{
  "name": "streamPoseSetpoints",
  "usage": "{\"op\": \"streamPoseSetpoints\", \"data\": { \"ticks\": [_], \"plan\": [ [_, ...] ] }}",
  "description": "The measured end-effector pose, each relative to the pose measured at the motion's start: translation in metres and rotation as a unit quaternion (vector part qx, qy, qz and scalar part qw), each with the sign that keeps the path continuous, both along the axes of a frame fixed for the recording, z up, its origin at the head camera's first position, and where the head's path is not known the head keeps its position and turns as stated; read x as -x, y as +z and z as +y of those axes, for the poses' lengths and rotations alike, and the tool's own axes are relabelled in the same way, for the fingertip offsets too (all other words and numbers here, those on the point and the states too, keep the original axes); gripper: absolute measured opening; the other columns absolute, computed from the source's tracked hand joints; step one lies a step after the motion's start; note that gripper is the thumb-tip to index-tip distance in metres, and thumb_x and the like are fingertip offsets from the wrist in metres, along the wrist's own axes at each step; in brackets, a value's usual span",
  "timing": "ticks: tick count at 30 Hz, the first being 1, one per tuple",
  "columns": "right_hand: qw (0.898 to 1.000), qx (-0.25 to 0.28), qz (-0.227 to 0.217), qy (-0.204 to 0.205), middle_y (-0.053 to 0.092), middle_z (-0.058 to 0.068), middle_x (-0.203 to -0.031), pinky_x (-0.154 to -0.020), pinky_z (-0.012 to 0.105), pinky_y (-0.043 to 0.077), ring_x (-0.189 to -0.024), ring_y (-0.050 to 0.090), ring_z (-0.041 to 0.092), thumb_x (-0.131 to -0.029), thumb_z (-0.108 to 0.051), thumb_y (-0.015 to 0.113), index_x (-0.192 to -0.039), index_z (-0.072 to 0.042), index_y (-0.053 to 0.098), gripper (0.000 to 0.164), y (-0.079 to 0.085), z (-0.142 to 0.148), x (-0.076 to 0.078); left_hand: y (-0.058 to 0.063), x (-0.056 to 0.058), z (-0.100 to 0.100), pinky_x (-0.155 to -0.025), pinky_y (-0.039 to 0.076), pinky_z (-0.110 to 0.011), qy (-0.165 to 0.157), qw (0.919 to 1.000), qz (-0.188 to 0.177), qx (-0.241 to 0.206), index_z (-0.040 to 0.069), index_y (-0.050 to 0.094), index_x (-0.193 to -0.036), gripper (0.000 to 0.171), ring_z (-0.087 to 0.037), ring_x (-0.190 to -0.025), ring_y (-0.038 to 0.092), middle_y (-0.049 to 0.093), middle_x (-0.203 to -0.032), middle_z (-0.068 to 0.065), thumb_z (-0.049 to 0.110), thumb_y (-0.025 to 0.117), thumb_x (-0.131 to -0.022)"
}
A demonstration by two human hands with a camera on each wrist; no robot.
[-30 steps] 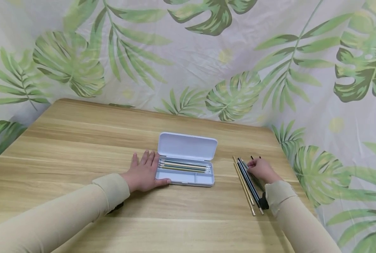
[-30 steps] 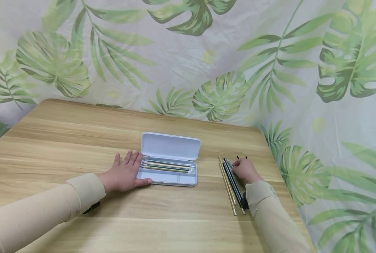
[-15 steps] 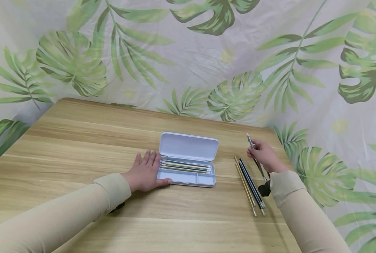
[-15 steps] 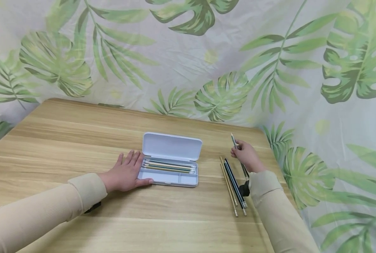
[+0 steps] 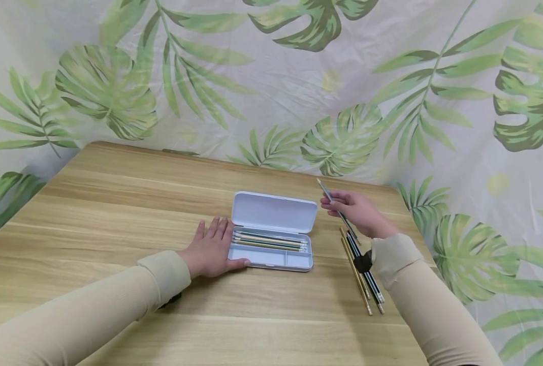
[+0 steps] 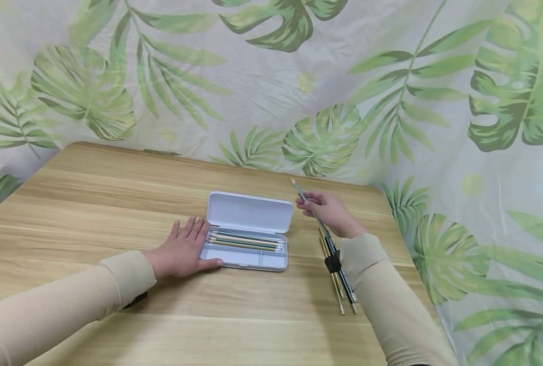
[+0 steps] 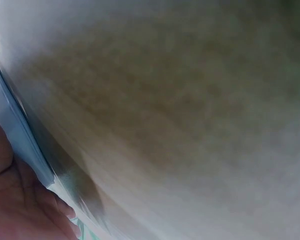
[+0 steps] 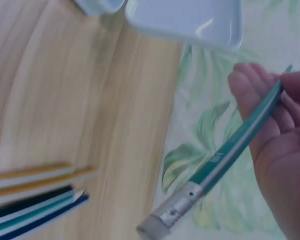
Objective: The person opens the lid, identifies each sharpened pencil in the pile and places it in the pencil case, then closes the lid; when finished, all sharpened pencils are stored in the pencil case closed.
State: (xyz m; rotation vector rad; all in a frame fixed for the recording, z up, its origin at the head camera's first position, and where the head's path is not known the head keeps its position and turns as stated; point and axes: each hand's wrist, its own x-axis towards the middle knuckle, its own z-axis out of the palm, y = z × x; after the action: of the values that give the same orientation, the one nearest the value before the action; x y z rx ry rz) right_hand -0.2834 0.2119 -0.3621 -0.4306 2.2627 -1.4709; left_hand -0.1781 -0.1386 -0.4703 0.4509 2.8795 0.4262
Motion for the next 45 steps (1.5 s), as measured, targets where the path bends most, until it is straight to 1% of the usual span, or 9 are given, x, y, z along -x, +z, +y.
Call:
{"op": "streamPoseSetpoints", "data": {
  "ticks": [6, 10, 13, 20, 25, 30, 34, 40, 45],
  "plan": [
    [0.996, -0.017, 0.004, 0.093, 0.056, 0.033, -0.140, -0.108, 0.043, 0.046, -0.135, 0.052, 0.041, -0.108, 0.003, 0.042, -0.144, 0.018, 0.044, 0.039, 0.003, -0.025, -0.003, 0.001, 0.000, 0.000, -0.118, -0.005, -0.067, 0.000, 1.0000, 0.001, 0.009, -0.010, 0.015, -0.160, 0.121, -0.048, -0.154, 0.004, 0.013, -0.165, -0.034, 0.083, 0.046, -0.090],
    [0.987, -0.062, 0.013, 0.150, 0.060, 0.028, -0.138, -0.109, 0.046, 0.045, -0.133, 0.055, 0.037, -0.109, -0.002, 0.043, -0.141, 0.014, 0.051, 0.037, 0.000, -0.043, -0.004, -0.003, 0.002, 0.000, -0.118, -0.004, -0.067, 0.001, 0.9999, 0.001, 0.011, -0.010, 0.015, -0.160, 0.119, -0.048, -0.154, 0.004, 0.013, -0.165, -0.033, 0.082, 0.047, -0.091],
    [0.980, -0.088, 0.021, 0.175, 0.063, 0.026, -0.135, -0.108, 0.044, 0.046, -0.130, 0.058, 0.036, -0.109, -0.002, 0.042, -0.139, 0.013, 0.054, 0.036, -0.004, -0.059, -0.004, -0.005, 0.003, 0.000, -0.118, -0.004, -0.068, -0.001, 1.0000, 0.001, 0.003, -0.011, 0.016, -0.160, 0.121, -0.048, -0.154, 0.005, 0.014, -0.165, -0.034, 0.083, 0.047, -0.090],
    [0.977, -0.105, 0.002, 0.187, 0.066, 0.022, -0.131, -0.105, 0.038, 0.048, -0.126, 0.062, 0.030, -0.110, 0.000, 0.040, -0.137, 0.010, 0.056, 0.033, -0.019, -0.096, -0.007, -0.005, 0.003, 0.001, -0.118, -0.004, -0.068, 0.003, 1.0000, -0.003, 0.005, -0.010, 0.016, -0.160, 0.119, -0.048, -0.154, 0.005, 0.015, -0.165, -0.033, 0.081, 0.050, -0.091],
    [0.978, -0.092, 0.005, 0.189, 0.068, 0.021, -0.127, -0.103, 0.036, 0.050, -0.122, 0.064, 0.028, -0.109, 0.002, 0.042, -0.135, 0.009, 0.058, 0.031, -0.028, -0.109, -0.009, 0.006, -0.002, 0.003, -0.118, -0.004, -0.068, 0.004, 0.9999, -0.015, 0.007, -0.011, 0.017, -0.159, 0.114, -0.048, -0.154, 0.005, 0.015, -0.165, -0.034, 0.075, 0.052, -0.094],
    [0.975, -0.082, 0.009, 0.204, 0.068, 0.021, -0.124, -0.102, 0.037, 0.051, -0.121, 0.065, 0.030, -0.109, 0.001, 0.042, -0.130, 0.009, 0.060, 0.029, -0.034, -0.112, -0.009, 0.013, -0.004, 0.004, -0.118, -0.003, -0.068, 0.002, 0.9997, -0.020, 0.010, -0.013, 0.017, -0.159, 0.114, -0.049, -0.154, 0.006, 0.015, -0.165, -0.035, 0.076, 0.051, -0.094],
    [0.973, -0.088, 0.013, 0.211, 0.069, 0.020, -0.123, -0.101, 0.036, 0.051, -0.120, 0.066, 0.030, -0.110, -0.001, 0.043, -0.127, 0.008, 0.062, 0.027, -0.038, -0.108, -0.008, 0.012, -0.004, 0.003, -0.118, -0.003, -0.067, 0.002, 0.9998, -0.016, 0.013, -0.012, 0.016, -0.159, 0.115, -0.048, -0.154, 0.006, 0.015, -0.165, -0.035, 0.078, 0.047, -0.094],
    [0.974, -0.077, 0.009, 0.212, 0.068, 0.020, -0.126, -0.102, 0.037, 0.051, -0.121, 0.065, 0.028, -0.111, -0.004, 0.042, -0.132, 0.008, 0.060, 0.030, -0.043, -0.103, -0.007, 0.018, -0.005, 0.005, -0.118, -0.002, -0.068, 0.000, 0.9998, -0.019, 0.005, -0.013, 0.018, -0.158, 0.114, -0.050, -0.153, 0.007, 0.016, -0.164, -0.036, 0.075, 0.051, -0.095],
    [0.975, -0.070, -0.003, 0.210, 0.067, 0.021, -0.127, -0.103, 0.036, 0.050, -0.122, 0.064, 0.029, -0.111, -0.002, 0.042, -0.133, 0.009, 0.059, 0.031, -0.044, -0.103, -0.008, 0.015, -0.005, 0.005, -0.118, -0.003, -0.067, 0.001, 0.9997, -0.023, 0.009, -0.012, 0.017, -0.159, 0.116, -0.049, -0.154, 0.006, 0.015, -0.164, -0.036, 0.079, 0.047, -0.094]
  ]
}}
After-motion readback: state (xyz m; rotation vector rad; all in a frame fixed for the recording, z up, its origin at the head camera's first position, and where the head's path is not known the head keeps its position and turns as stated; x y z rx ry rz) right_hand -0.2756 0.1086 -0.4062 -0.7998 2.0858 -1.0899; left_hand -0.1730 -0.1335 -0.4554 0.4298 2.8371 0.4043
